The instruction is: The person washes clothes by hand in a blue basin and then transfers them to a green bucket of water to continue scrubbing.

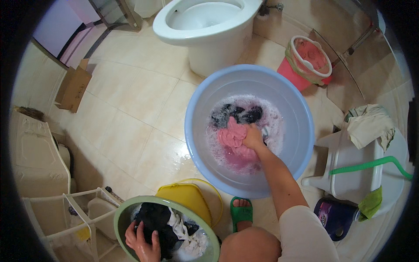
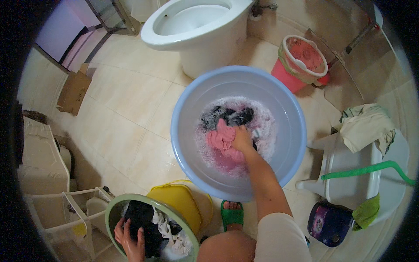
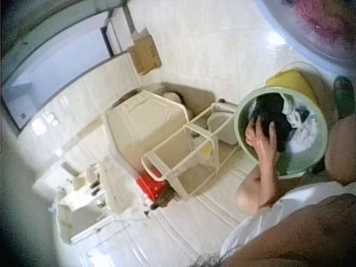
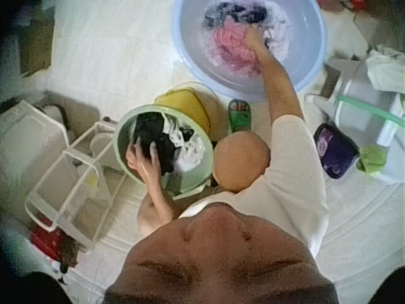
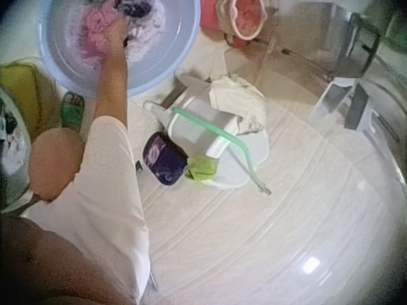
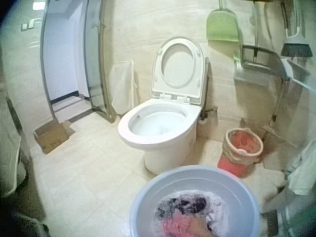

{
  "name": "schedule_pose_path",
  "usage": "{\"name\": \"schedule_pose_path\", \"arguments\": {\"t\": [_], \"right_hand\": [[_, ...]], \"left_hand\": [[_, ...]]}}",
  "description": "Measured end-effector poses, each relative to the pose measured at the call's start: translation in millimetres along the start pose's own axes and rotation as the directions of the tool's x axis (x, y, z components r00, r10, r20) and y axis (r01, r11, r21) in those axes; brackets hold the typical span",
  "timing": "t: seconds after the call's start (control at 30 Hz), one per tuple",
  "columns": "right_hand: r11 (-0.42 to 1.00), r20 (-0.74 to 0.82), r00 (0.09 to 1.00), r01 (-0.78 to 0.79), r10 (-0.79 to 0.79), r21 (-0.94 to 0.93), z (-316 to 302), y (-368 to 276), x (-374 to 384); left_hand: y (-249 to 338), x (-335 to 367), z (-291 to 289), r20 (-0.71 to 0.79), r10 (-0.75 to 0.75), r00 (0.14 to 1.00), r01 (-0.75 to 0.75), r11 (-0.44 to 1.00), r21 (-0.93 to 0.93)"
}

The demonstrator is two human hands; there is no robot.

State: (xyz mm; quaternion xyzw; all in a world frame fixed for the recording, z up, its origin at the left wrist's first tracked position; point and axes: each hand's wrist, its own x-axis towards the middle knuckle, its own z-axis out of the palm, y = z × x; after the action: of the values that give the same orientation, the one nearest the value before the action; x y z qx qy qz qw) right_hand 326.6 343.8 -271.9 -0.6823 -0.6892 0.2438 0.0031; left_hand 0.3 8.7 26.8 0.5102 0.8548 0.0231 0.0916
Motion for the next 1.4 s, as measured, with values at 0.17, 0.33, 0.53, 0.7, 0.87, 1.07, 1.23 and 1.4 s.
{"name": "schedule_pose_path", "arguments": {"t": [0.17,0.33,0.53,0.7,0.87,1.07,1.23,1.4], "right_hand": [[0.961,-0.010,0.987,0.159,-0.161,0.224,-7.8,-18.3,-47.1],[0.880,-0.205,0.940,0.330,-0.273,0.343,-44.0,-30.6,-74.9],[0.836,-0.273,0.864,0.488,-0.423,0.249,-134.2,-58.3,-104.6],[0.794,-0.345,0.800,0.574,-0.491,0.200,-176.0,-78.1,-126.1],[0.760,-0.390,0.737,0.637,-0.551,0.129,-198.6,-102.7,-129.2],[0.663,-0.473,0.580,0.749,-0.663,-0.012,-262.5,-140.0,-161.0],[0.477,-0.516,0.386,0.877,-0.764,-0.050,-334.1,-215.5,-239.6],[0.323,-0.543,0.297,0.945,-0.786,0.049,-373.2,-273.4,-302.8]], "left_hand": [[10.1,-9.0,-19.1,-0.089,0.022,0.996,-0.027,0.999,-0.048],[13.1,-27.8,-38.1,-0.109,0.053,0.993,-0.066,0.991,-0.115],[5.8,-47.9,-45.0,-0.196,0.118,0.973,-0.153,0.973,-0.172],[-16.9,-50.1,-9.5,-0.106,0.112,0.988,-0.139,0.943,-0.303],[-30.7,-59.3,33.9,0.157,0.074,0.985,-0.043,0.979,-0.198],[-29.9,-62.8,49.5,0.140,0.053,0.989,-0.024,0.979,-0.203],[-41.3,-63.7,48.7,0.129,0.029,0.991,0.018,0.936,-0.351],[-52.3,-42.5,50.6,0.118,-0.182,0.976,0.187,0.437,-0.880]]}}
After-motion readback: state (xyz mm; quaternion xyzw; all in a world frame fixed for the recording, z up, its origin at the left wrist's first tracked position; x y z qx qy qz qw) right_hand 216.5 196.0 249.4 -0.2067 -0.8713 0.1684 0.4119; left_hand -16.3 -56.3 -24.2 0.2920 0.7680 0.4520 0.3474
